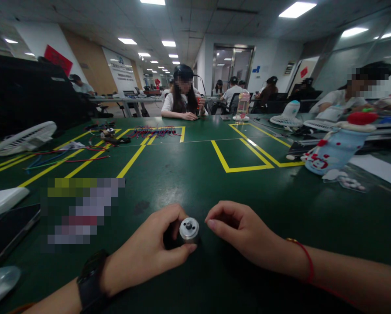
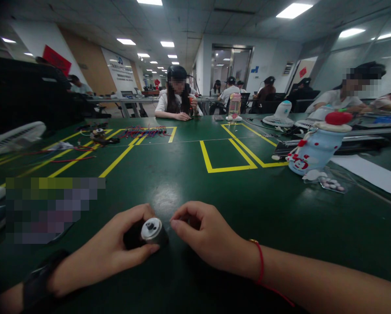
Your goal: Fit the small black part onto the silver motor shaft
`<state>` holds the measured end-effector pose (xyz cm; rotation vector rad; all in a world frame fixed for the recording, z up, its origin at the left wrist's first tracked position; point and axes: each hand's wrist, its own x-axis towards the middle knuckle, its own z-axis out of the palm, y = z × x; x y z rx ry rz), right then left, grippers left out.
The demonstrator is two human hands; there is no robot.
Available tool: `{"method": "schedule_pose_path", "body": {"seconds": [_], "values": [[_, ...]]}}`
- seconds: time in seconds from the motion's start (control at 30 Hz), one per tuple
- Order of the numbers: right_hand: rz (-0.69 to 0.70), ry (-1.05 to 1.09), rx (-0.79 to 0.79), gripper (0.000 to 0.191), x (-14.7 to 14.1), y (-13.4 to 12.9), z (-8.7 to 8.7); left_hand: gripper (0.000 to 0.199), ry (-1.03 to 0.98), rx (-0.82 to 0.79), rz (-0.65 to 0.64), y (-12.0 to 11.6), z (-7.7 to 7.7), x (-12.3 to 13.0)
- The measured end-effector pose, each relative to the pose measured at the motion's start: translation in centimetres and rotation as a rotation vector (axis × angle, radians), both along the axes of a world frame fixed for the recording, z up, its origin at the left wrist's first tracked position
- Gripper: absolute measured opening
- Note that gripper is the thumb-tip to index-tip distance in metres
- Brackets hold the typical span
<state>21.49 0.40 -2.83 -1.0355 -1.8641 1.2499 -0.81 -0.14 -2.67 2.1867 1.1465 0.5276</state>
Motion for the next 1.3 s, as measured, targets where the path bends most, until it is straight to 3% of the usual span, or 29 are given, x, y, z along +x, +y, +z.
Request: {"method": "schedule_pose_path", "body": {"seconds": [0.3,0.63,0.93,1.3], "values": [[-0.061,-0.127,0.275,0.014,-0.7,-0.2,1.1,0.015,0.021,0.04,0.002,0.1,0.0,1.7],[-0.145,-0.051,0.262,0.013,0.0,0.0,1.7,0.017,0.016,0.026,-0.002,0.0,-0.1,1.8],[-0.054,-0.322,0.23,0.014,1.7,-0.4,-0.3,0.015,-0.011,-0.043,0.005,-0.3,0.0,0.2],[0.014,-0.466,0.337,0.015,1.8,-0.5,-0.5,0.015,-0.024,-0.056,0.002,-0.3,0.0,-0.2]]}}
